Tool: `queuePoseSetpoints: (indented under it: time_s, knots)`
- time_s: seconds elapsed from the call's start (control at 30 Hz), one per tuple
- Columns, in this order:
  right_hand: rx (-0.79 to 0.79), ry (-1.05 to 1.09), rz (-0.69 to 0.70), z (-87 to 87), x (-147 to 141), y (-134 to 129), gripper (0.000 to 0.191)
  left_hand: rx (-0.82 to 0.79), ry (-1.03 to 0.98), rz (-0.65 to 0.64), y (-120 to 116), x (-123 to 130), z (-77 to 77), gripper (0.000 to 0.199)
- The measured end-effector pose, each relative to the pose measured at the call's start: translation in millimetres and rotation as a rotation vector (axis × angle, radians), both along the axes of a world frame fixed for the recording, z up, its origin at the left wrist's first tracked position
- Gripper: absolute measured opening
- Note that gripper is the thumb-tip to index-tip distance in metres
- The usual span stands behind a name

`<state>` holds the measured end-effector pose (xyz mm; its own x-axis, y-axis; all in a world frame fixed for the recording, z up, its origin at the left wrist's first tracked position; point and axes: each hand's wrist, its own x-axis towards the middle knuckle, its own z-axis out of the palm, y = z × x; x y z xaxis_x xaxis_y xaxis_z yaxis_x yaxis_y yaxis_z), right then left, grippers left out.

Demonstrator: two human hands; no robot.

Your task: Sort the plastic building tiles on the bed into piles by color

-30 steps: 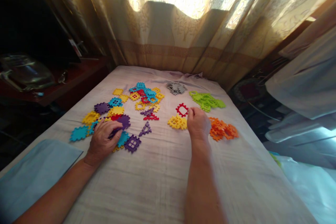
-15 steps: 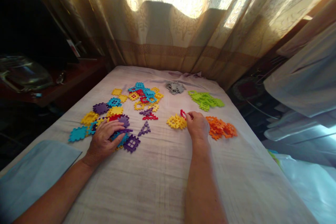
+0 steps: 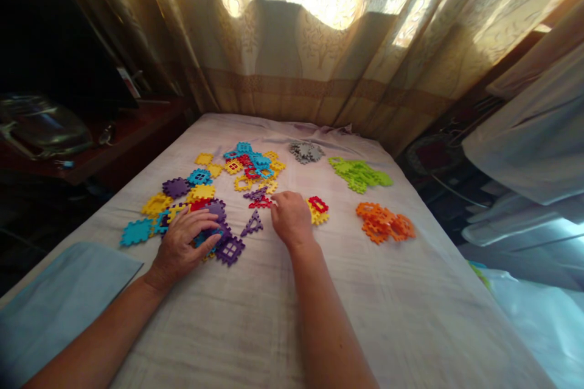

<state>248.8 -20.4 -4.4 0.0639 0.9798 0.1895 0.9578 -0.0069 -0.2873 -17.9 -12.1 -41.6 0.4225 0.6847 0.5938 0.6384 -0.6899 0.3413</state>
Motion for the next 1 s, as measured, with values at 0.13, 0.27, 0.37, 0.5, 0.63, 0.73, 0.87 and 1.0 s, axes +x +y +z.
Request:
queuePoseSetpoints:
  time_s: [0.13, 0.27, 0.37, 0.5, 0.63, 0.73, 0.87, 1.0]
  knots:
    - [-0.127, -0.125, 0.038, -6.2, -33, 0, 0.034, 0.001, 0.001, 0.005, 0, 1, -0.1, 0.016]
    - [-0.177, -0.168, -0.026, -4.4, -37, -1, 0.032, 0.009, -0.006, 0.002, 0, 1, -0.1, 0.015]
    - [-0.207, -0.184, -0.047, -0.5, -35, -2, 0.03, 0.006, -0.004, 0.0, 1, 1, -1.1, 0.015]
    - [-0.235, -0.194, -0.055, 2.9, -34, -2, 0.028, -0.036, 0.042, -0.029, 0, 0, -1.7, 0.019]
    - [-0.217, -0.198, -0.064, 10.3, -24, -3, 0.026, -0.083, 0.115, -0.079, -1, 0, -0.2, 0.031]
    - [-0.162, -0.174, -0.14, 19.0, -8, -5, 0.027, -0.123, 0.182, -0.126, -2, -1, 0.0, 0.044]
    - [-0.146, -0.153, -0.285, 24.3, 17, -8, 0.029, -0.145, 0.256, -0.194, -1, -2, -1.9, 0.056]
    - [-0.168, -0.143, -0.351, 20.8, 31, -9, 0.03, -0.133, 0.264, -0.192, 0, -2, -4.9, 0.057]
